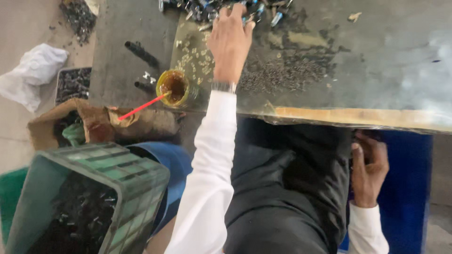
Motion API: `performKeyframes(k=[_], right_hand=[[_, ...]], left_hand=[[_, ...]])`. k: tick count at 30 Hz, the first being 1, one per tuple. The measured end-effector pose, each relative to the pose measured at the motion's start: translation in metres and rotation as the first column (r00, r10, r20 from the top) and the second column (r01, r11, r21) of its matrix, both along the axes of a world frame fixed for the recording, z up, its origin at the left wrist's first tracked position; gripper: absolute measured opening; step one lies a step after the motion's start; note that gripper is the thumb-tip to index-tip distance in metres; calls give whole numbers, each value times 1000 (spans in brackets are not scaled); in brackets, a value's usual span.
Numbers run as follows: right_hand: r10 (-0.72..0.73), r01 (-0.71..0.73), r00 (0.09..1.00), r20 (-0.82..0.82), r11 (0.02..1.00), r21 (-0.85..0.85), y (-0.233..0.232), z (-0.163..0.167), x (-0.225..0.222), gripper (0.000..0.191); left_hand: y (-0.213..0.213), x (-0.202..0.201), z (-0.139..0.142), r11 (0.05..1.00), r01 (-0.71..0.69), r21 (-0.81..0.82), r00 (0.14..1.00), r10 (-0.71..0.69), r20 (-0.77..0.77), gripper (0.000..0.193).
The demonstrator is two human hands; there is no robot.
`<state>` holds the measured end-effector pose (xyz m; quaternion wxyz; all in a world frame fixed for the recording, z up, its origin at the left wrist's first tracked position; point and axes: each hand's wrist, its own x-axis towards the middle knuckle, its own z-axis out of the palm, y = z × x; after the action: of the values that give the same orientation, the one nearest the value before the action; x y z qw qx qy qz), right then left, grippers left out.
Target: The person sits at a factory workbench and applies a sticky coating from a jar onto small metal fittings using a red-handled brush, working on one part at a time. They rub or turn each coated part between their fingers, then place the finished part onto a growing pile of similar parts on the bench.
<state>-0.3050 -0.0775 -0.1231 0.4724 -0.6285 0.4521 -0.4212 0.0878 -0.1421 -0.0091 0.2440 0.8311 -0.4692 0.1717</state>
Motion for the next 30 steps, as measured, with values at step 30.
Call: performKeyframes(k=[30], right_hand=[[277, -559, 800, 532, 667, 492, 7, 21, 41, 49]], left_hand=[[76, -165, 27, 867, 492, -77, 749, -467, -469, 27]])
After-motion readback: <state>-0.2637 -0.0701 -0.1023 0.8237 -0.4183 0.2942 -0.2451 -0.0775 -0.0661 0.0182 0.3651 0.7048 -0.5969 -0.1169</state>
